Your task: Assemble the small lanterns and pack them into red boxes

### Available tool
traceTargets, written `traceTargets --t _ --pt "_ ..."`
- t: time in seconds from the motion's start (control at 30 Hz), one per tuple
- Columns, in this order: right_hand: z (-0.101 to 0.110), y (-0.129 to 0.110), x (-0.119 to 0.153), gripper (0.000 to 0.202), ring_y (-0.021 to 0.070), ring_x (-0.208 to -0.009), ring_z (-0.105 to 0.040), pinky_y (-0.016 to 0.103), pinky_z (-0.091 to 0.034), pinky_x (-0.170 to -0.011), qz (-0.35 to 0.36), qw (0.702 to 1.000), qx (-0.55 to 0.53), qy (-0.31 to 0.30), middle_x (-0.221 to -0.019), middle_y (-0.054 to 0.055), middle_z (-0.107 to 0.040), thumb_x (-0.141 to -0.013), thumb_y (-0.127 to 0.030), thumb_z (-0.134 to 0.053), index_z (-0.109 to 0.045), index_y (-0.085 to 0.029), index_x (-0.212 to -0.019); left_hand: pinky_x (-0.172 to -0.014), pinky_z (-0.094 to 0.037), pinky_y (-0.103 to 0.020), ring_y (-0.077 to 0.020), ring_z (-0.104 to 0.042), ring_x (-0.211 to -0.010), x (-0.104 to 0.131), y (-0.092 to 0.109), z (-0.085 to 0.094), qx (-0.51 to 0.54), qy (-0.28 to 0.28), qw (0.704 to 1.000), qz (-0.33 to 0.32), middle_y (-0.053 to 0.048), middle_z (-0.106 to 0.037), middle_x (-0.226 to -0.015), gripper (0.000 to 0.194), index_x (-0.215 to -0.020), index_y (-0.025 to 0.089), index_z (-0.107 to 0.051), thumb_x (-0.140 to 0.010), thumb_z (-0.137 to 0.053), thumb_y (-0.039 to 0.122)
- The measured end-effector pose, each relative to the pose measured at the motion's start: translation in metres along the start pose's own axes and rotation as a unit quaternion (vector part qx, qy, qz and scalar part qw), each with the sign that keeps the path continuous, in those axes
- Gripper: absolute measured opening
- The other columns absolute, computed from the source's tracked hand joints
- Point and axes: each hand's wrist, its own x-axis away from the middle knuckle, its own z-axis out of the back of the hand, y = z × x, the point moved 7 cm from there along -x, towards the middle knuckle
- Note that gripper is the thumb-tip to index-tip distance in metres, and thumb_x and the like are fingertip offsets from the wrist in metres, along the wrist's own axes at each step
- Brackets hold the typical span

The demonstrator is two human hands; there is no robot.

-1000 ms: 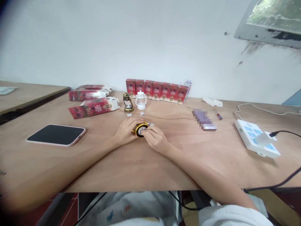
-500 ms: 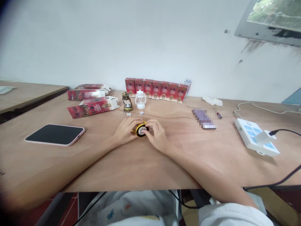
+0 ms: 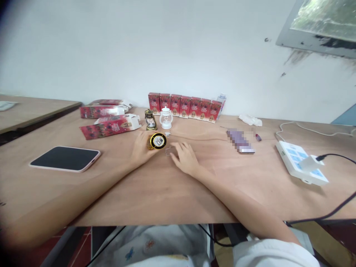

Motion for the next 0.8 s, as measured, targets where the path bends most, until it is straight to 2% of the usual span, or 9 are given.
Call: traceTargets --t 0.07,0.13,0.27,0.37,0.43,0.5,0.57,0.73,0.8 --pt "-0.010 -0.005 0.000 0.022 0.0252 -0.106 -0.052 0.039 -0.041 -0.086 0.038 0.995 0.035 -0.081 -0.111 0.010 -0.064 -0.091 -0.027 -0.048 -0.058 -0.019 -0.109 -0.087 -0.045 -0.039 -0.0245 -0.055 -0.100 0.000 -0.003 0.000 0.001 0.001 1.000 0.021 -0.007 -0.062 -0.110 0.043 -0.111 0.019 -0.050 -0.076 -0.066 0.037" --pt "-0.012 -0.011 0.001 0.018 0.0236 -0.105 -0.053 0.037 -0.039 -0.085 0.069 0.990 0.028 -0.117 -0.108 0.008 -0.066 -0.091 -0.028 -0.049 -0.062 -0.020 -0.101 -0.086 -0.046 -0.040 -0.0246 -0.054 -0.099 0.001 -0.003 -0.001 -0.003 -0.011 0.999 0.033 -0.006 -0.062 -0.108 0.045 -0.113 0.020 -0.050 -0.075 -0.066 0.037" --pt "-0.004 -0.015 0.002 0.018 0.0207 -0.097 -0.055 0.034 -0.039 -0.083 0.090 0.992 -0.024 -0.085 -0.093 0.006 -0.069 -0.091 -0.029 -0.050 -0.063 -0.019 -0.085 -0.078 -0.049 -0.040 -0.0266 -0.055 -0.093 0.002 -0.005 -0.005 -0.018 -0.028 0.999 0.042 -0.007 -0.060 -0.094 0.044 -0.108 0.020 -0.053 -0.073 -0.066 0.042" --pt "0.004 -0.002 0.001 0.018 0.0217 -0.099 -0.055 0.035 -0.040 -0.086 0.039 0.999 -0.014 -0.017 -0.101 0.008 -0.067 -0.091 -0.023 -0.046 -0.063 -0.018 -0.093 -0.078 -0.049 -0.041 -0.0271 -0.055 -0.093 0.002 -0.006 -0.006 -0.022 -0.032 0.998 0.041 -0.007 -0.059 -0.094 0.042 -0.106 0.021 -0.053 -0.072 -0.067 0.042" --pt "0.003 0.011 0.000 0.024 0.0236 -0.104 -0.053 0.037 -0.041 -0.088 -0.012 1.000 0.010 -0.002 -0.112 0.009 -0.064 -0.090 -0.017 -0.043 -0.062 -0.018 -0.105 -0.080 -0.048 -0.041 -0.0274 -0.054 -0.094 0.002 -0.006 -0.007 -0.020 -0.040 0.998 0.033 -0.007 -0.060 -0.097 0.042 -0.106 0.021 -0.053 -0.072 -0.067 0.042" --pt "-0.002 0.024 -0.001 0.031 0.0254 -0.105 -0.052 0.039 -0.042 -0.088 -0.058 0.997 0.033 -0.022 -0.113 0.009 -0.064 -0.088 -0.013 -0.044 -0.059 -0.017 -0.114 -0.081 -0.047 -0.042 -0.0275 -0.054 -0.094 0.001 -0.004 -0.008 -0.020 -0.051 0.998 0.025 -0.007 -0.062 -0.099 0.043 -0.106 0.020 -0.052 -0.072 -0.066 0.043" --pt "-0.006 0.033 -0.001 0.031 0.0255 -0.100 -0.054 0.038 -0.043 -0.086 -0.088 0.994 0.042 -0.050 -0.106 0.008 -0.067 -0.086 -0.012 -0.046 -0.060 -0.018 -0.113 -0.082 -0.046 -0.043 -0.0276 -0.054 -0.095 0.001 -0.001 -0.008 -0.023 -0.063 0.998 0.020 -0.007 -0.062 -0.100 0.042 -0.106 0.019 -0.052 -0.073 -0.065 0.042" --pt "-0.007 0.038 -0.002 0.021 0.0236 -0.095 -0.056 0.036 -0.043 -0.086 -0.102 0.992 0.032 -0.061 -0.099 0.008 -0.068 -0.086 -0.016 -0.053 -0.066 -0.017 -0.102 -0.087 -0.044 -0.042 -0.0270 -0.054 -0.100 0.000 0.007 -0.009 -0.009 -0.077 0.997 0.001 -0.009 -0.059 -0.106 0.037 -0.106 0.018 -0.050 -0.075 -0.060 0.036" --pt "-0.007 0.038 -0.002 0.023 0.0242 -0.098 -0.055 0.036 -0.043 -0.087 -0.105 0.992 0.029 -0.063 -0.101 0.010 -0.066 -0.086 -0.017 -0.053 -0.065 -0.015 -0.105 -0.088 -0.044 -0.040 -0.0262 -0.054 -0.101 0.001 0.008 -0.010 0.014 -0.081 0.997 -0.006 -0.010 -0.058 -0.107 0.038 -0.107 0.017 -0.049 -0.075 -0.060 0.034"
